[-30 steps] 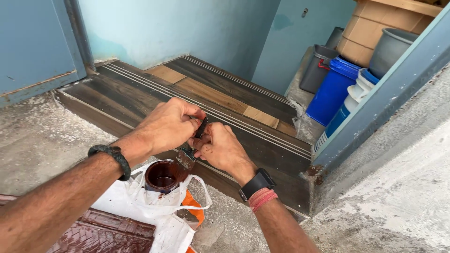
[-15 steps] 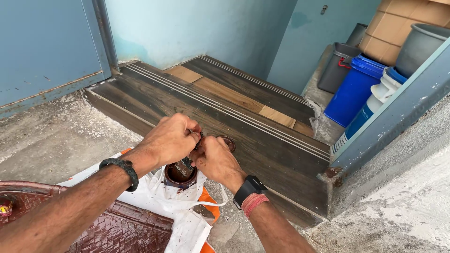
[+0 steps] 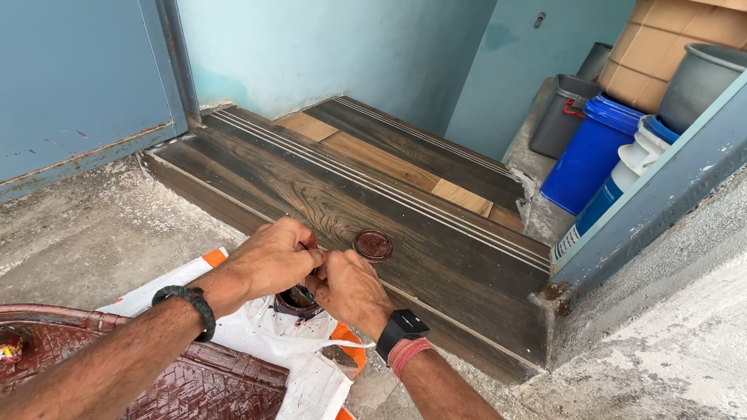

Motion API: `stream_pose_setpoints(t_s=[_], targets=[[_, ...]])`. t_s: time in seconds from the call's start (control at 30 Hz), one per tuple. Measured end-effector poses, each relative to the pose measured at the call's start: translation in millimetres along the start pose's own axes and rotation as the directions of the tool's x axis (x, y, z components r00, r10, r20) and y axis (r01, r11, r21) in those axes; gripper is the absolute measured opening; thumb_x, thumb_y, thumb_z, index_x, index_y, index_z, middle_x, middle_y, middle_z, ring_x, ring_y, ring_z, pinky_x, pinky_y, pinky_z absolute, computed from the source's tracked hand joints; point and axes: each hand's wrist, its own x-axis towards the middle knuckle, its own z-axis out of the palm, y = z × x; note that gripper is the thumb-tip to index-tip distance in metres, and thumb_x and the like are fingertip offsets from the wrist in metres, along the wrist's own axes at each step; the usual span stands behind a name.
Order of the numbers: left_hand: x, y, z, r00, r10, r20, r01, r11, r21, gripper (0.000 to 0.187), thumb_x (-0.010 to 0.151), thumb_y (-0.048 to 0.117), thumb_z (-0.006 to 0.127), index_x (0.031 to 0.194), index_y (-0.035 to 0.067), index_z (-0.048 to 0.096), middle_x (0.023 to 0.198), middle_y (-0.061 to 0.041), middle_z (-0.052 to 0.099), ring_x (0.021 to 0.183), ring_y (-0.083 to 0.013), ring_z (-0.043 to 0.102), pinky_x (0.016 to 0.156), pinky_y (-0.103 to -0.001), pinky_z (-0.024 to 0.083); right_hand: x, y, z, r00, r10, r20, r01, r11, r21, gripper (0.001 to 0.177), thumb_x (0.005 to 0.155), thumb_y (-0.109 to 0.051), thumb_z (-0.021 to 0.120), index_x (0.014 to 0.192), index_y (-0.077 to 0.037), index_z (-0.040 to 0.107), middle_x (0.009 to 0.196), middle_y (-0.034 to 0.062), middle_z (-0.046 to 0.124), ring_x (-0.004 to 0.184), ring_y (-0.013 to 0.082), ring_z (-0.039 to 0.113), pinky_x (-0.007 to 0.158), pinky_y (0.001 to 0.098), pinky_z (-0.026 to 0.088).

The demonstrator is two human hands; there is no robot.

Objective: The recorder is applying a dark stain or paint to a woven bamboo basket using a small brush.

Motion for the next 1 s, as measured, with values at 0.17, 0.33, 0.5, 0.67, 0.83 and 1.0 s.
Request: stream_pose_setpoints(t_s=[0.17,0.33,0.5,0.67,0.83,1.0], targets=[[4,-10,1,0.998,-0.008,-0.058,0.006,0.999,-0.035,0.035,0.096,0.03,0.064,0.123,0.008,0.067,0.107,-0.011,0.081,0.105,-0.0185,0.075,0.093,-0.037,0.056,4,-8,0,0.996,-0.076,-0.055,0.076,0.997,-0.01,0.02,0.089,-0.018,0.071,0.082,0.001,0.075,0.075,0.0211,0.073,0.074,0.0356,0.074,0.072,0.047,0.059],[12,-29,4,0.996,-0.019,-0.084,0.011,0.995,-0.098,0.043,0.092,0.028,0.066,0.13,0.008,0.062,0.109,-0.01,0.075,0.106,-0.0197,0.073,0.092,-0.036,0.057,17,-6,11,0.991,-0.119,-0.067,0.112,0.989,-0.097,0.019,0.084,-0.018,0.073,0.085,0.0,0.074,0.078,0.023,0.071,0.077,0.0415,0.07,0.071,0.051,0.057],[10,-13,-10,0.997,-0.012,-0.074,0.0,0.989,-0.151,0.037,0.091,0.026,0.065,0.121,0.004,0.071,0.1,-0.011,0.081,0.098,-0.0206,0.078,0.089,-0.037,0.059,14,-12,-10,0.99,-0.121,-0.067,0.112,0.986,-0.123,0.023,0.086,-0.023,0.073,0.086,0.0,0.075,0.08,0.0248,0.071,0.08,0.0426,0.07,0.074,0.0512,0.057],[6,15,-17,0.98,0.12,-0.158,-0.138,0.984,-0.11,0.037,0.092,0.025,0.064,0.125,0.011,0.071,0.102,-0.008,0.08,0.098,-0.0178,0.076,0.09,-0.034,0.057,3,-27,-45,0.973,0.055,-0.223,-0.049,0.998,0.032,0.029,0.084,-0.026,0.074,0.084,0.003,0.074,0.081,0.0217,0.074,0.084,0.0386,0.073,0.079,0.0474,0.058],[10,27,-5,0.977,0.175,-0.123,-0.199,0.956,-0.215,0.04,0.095,0.025,0.057,0.132,0.012,0.064,0.113,-0.009,0.078,0.105,-0.0176,0.075,0.093,-0.034,0.056,5,-12,-50,0.956,0.076,-0.285,-0.054,0.995,0.086,0.021,0.079,-0.014,0.071,0.092,0.002,0.075,0.085,0.0226,0.075,0.085,0.0388,0.074,0.079,0.0467,0.059],[12,37,4,0.955,0.261,-0.138,-0.29,0.922,-0.258,0.042,0.098,0.03,0.054,0.134,0.009,0.061,0.122,-0.01,0.073,0.113,-0.0189,0.068,0.096,-0.035,0.052,-5,-10,-62,0.938,0.131,-0.322,-0.118,0.991,0.06,0.019,0.081,-0.011,0.069,0.095,0.001,0.074,0.088,0.0255,0.073,0.087,0.0407,0.074,0.078,0.0467,0.059]])
